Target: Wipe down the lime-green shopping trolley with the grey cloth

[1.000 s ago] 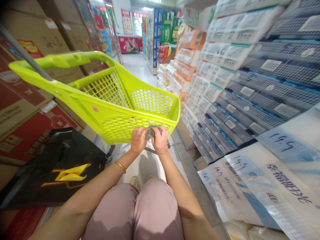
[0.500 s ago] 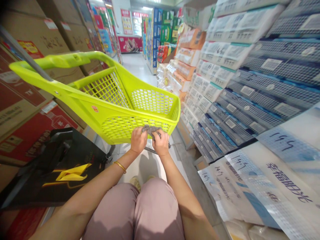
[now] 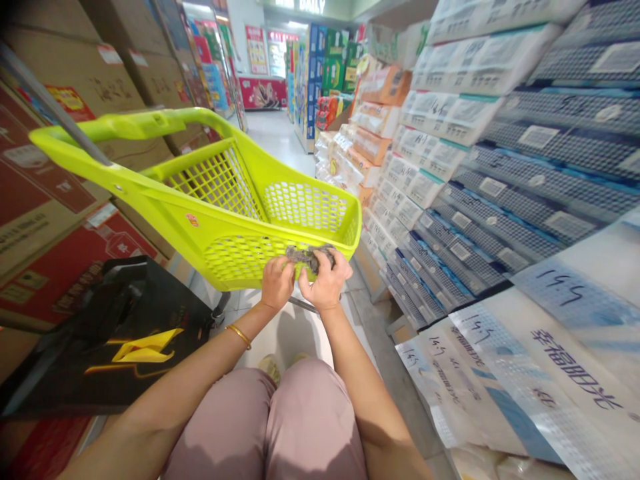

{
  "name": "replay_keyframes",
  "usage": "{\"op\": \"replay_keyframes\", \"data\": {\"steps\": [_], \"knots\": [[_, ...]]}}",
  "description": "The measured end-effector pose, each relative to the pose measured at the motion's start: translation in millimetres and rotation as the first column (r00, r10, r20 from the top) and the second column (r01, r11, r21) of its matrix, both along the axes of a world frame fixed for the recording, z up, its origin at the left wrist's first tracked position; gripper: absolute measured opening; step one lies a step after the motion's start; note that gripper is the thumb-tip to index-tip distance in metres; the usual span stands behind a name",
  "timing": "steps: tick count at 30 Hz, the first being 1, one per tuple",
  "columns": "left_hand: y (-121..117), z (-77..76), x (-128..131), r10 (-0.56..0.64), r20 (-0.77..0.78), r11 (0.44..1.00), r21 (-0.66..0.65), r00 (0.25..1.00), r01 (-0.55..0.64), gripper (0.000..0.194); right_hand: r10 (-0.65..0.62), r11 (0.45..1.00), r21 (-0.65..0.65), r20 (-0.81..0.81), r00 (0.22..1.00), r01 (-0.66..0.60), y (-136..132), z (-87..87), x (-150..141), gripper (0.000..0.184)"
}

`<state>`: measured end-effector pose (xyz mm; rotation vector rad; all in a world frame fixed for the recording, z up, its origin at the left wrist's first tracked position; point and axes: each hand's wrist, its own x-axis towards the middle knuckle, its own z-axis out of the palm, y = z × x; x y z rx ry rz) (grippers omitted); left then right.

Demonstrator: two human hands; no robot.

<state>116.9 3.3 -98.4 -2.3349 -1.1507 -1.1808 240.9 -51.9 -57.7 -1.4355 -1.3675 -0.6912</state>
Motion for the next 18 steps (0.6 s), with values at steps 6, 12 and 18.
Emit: {"op": "replay_keyframes", "data": {"steps": [6, 12, 18], "knots": [[0.3, 1.7, -0.2, 0.016, -0.019, 1.000, -0.009, 1.000, -0.016, 0.023, -0.133, 0.987, 0.095, 0.005, 0.991, 0.132, 21.1, -14.0, -6.8, 0.023], [0.4, 7.8, -5.1, -0.020, -0.058, 0.999, -0.034, 0.998, 0.018, 0.025, -0.045, 0.995, 0.094, 0.104, 0.994, 0.035, 15.1, -11.0, 9.6, 0.012], [-4.0, 8.1, -10.7, 0.000, -0.051, 1.000, -0.002, 0.999, 0.000, 0.027, 0.100, 0.979, 0.170, 0.085, 0.991, -0.114, 0.8, -11.5, 20.0, 0.035]]}}
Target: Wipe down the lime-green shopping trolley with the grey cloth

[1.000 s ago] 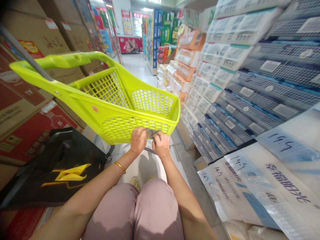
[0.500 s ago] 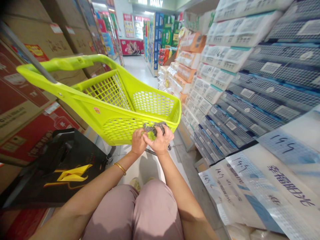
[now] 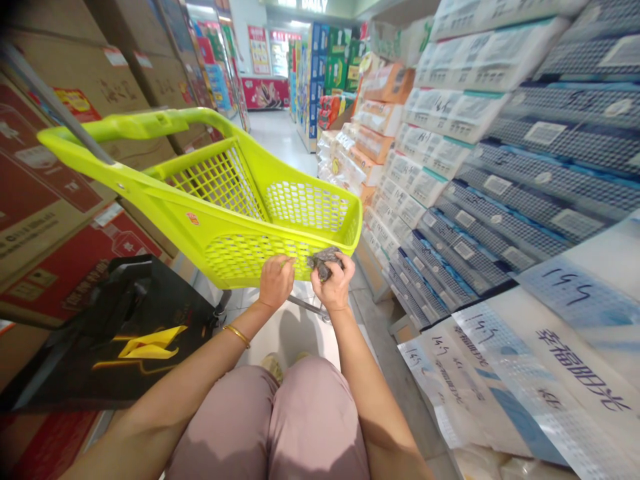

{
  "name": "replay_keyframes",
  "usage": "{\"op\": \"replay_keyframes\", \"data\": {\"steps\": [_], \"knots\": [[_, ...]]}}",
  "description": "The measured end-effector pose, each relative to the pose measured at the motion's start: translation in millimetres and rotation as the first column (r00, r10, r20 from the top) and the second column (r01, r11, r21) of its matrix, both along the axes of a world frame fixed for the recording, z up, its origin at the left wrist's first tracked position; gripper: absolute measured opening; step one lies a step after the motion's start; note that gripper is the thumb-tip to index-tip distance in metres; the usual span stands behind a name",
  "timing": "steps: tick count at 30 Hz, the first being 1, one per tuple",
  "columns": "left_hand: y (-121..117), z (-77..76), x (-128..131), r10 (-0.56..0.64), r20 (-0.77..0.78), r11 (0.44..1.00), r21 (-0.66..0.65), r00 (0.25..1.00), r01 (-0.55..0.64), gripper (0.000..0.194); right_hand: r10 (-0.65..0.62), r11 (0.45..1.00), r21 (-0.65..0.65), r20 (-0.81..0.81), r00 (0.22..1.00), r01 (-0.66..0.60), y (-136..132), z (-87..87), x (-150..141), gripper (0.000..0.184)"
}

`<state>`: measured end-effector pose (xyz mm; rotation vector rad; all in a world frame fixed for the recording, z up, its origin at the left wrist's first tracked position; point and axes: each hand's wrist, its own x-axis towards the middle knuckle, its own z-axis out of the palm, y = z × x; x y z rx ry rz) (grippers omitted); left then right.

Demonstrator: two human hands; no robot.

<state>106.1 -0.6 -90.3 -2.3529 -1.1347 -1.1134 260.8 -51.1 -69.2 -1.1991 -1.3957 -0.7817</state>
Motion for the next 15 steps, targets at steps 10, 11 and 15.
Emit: {"op": "replay_keyframes", "data": {"steps": [10, 11, 15], "knots": [[-8.7, 17.3, 11.0, -0.078, -0.114, 0.997, -0.016, 0.990, 0.077, 0.043, -0.101, 0.994, -0.054, -0.076, 0.992, 0.097, 5.0, -13.1, -0.8, 0.038], [-8.8, 19.6, 13.8, -0.076, -0.123, 0.997, -0.026, 0.990, 0.073, 0.044, -0.106, 0.993, -0.069, -0.078, 0.991, 0.100, 5.7, -15.7, -0.1, 0.035], [-6.9, 27.9, 26.8, -0.060, -0.165, 0.998, -0.039, 0.984, 0.054, 0.042, -0.092, 0.990, -0.113, -0.072, 0.993, 0.084, 6.5, -24.3, 4.3, 0.028]]}}
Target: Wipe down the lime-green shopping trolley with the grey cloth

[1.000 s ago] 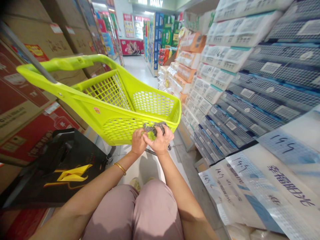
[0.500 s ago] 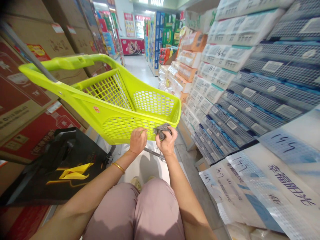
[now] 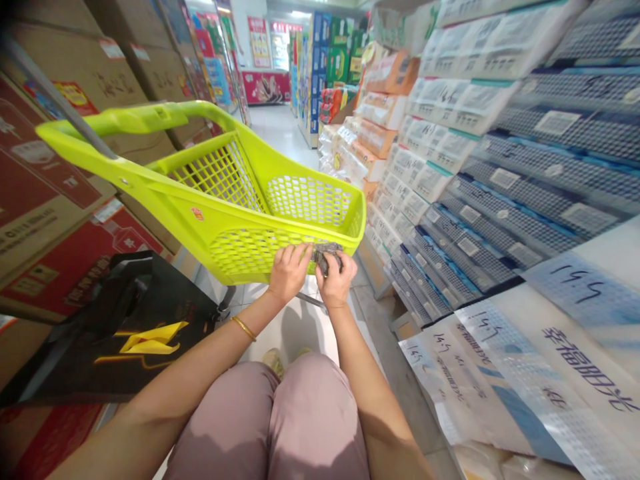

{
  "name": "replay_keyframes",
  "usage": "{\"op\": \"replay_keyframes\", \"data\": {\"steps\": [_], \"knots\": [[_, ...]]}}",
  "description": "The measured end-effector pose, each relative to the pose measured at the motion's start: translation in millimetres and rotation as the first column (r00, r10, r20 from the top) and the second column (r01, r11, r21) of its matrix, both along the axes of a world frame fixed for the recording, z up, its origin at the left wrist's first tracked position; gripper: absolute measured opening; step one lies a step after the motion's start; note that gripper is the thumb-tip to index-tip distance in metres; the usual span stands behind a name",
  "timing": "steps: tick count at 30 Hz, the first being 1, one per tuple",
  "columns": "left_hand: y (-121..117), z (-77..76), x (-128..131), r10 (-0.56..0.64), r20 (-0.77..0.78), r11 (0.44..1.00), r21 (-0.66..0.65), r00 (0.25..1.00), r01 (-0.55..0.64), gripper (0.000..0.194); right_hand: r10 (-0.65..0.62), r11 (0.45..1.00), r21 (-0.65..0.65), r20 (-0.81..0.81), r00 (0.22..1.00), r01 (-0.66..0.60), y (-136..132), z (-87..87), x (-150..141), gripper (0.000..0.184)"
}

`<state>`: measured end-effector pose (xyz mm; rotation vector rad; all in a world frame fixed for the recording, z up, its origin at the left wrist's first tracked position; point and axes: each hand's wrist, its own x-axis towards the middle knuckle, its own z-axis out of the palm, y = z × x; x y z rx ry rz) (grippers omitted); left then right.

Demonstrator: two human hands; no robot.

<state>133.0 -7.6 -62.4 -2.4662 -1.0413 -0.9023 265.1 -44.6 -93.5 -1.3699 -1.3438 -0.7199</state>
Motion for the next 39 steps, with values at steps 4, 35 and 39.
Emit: {"op": "replay_keyframes", "data": {"steps": [4, 35, 39], "knots": [[5.3, 4.3, 12.6, 0.017, -0.036, 1.000, -0.011, 0.999, -0.018, 0.040, 0.033, 0.999, -0.011, -0.014, 0.999, -0.033, -0.1, -0.2, 3.7, 0.030], [14.9, -11.2, -5.2, 0.036, 0.105, 0.999, 0.032, 0.994, -0.040, 0.034, 0.130, 0.965, -0.235, 0.060, 0.990, -0.112, 2.3, -45.5, -8.7, 0.023], [15.1, -15.4, -6.0, 0.031, 0.115, 0.998, 0.057, 0.993, -0.037, 0.033, 0.104, 0.991, -0.093, 0.075, 0.992, -0.097, 5.8, -4.8, -7.7, 0.032]]}}
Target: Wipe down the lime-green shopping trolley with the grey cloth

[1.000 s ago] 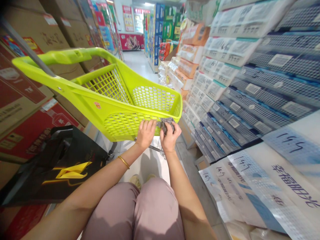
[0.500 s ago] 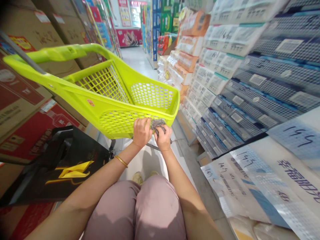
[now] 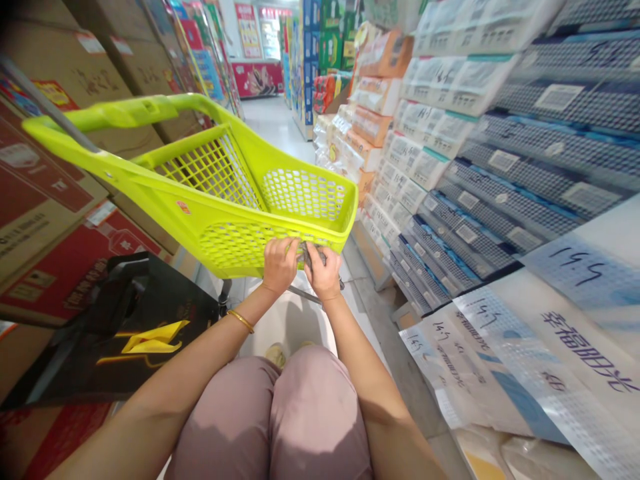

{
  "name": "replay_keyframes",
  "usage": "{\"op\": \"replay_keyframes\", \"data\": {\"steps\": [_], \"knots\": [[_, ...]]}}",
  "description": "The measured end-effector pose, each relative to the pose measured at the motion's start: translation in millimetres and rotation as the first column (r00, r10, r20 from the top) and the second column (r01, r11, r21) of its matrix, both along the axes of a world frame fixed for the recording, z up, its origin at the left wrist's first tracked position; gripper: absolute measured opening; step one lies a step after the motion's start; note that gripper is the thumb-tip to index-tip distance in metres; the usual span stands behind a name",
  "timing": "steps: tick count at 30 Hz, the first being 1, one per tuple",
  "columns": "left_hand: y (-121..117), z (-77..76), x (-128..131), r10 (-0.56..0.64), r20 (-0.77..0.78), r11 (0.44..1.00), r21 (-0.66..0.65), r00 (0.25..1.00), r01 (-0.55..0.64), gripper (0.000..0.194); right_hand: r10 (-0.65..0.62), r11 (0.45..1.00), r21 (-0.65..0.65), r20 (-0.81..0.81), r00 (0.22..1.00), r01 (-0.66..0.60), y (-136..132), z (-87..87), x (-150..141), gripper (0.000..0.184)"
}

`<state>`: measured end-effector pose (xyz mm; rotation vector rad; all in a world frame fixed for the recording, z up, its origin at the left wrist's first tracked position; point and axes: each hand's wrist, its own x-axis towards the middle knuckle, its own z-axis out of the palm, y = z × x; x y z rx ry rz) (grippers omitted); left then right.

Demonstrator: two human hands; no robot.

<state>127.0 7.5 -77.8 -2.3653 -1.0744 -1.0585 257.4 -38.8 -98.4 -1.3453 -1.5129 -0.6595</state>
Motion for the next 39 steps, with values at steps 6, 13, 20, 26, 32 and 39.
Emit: {"op": "replay_keyframes", "data": {"steps": [6, 13, 20, 26, 32, 39], "knots": [[-0.5, -1.8, -0.5, 0.011, 0.016, 1.000, -0.003, 1.000, -0.011, 0.032, -0.019, 0.979, 0.203, -0.021, 1.000, 0.023, 4.0, 52.9, 7.6, 0.022], [-2.5, 0.5, -0.2, -0.002, 0.019, 1.000, 0.004, 1.000, 0.002, 0.033, 0.016, 0.984, 0.177, 0.033, 0.999, -0.021, 2.1, 20.2, 8.9, 0.010], [-3.1, 1.1, -0.7, -0.022, 0.028, 1.000, -0.018, 0.999, 0.022, 0.035, 0.008, 0.996, 0.084, 0.023, 1.000, -0.010, 1.6, -20.7, 6.1, 0.008], [-2.8, 2.6, -0.8, -0.012, 0.029, 0.999, -0.036, 1.000, 0.013, 0.034, 0.025, 0.999, -0.038, 0.023, 0.999, -0.024, -5.5, -43.2, 3.1, 0.010], [-3.0, 2.4, -0.4, -0.019, 0.044, 0.998, -0.058, 0.999, 0.021, 0.035, 0.002, 0.999, -0.052, 0.016, 1.000, -0.001, -9.9, -21.9, 2.4, 0.020], [-2.3, -1.4, -1.8, -0.020, 0.046, 0.999, -0.047, 0.999, 0.022, 0.034, -0.020, 0.990, 0.135, -0.071, 0.997, 0.030, 1.9, 47.8, 6.8, 0.028]]}}
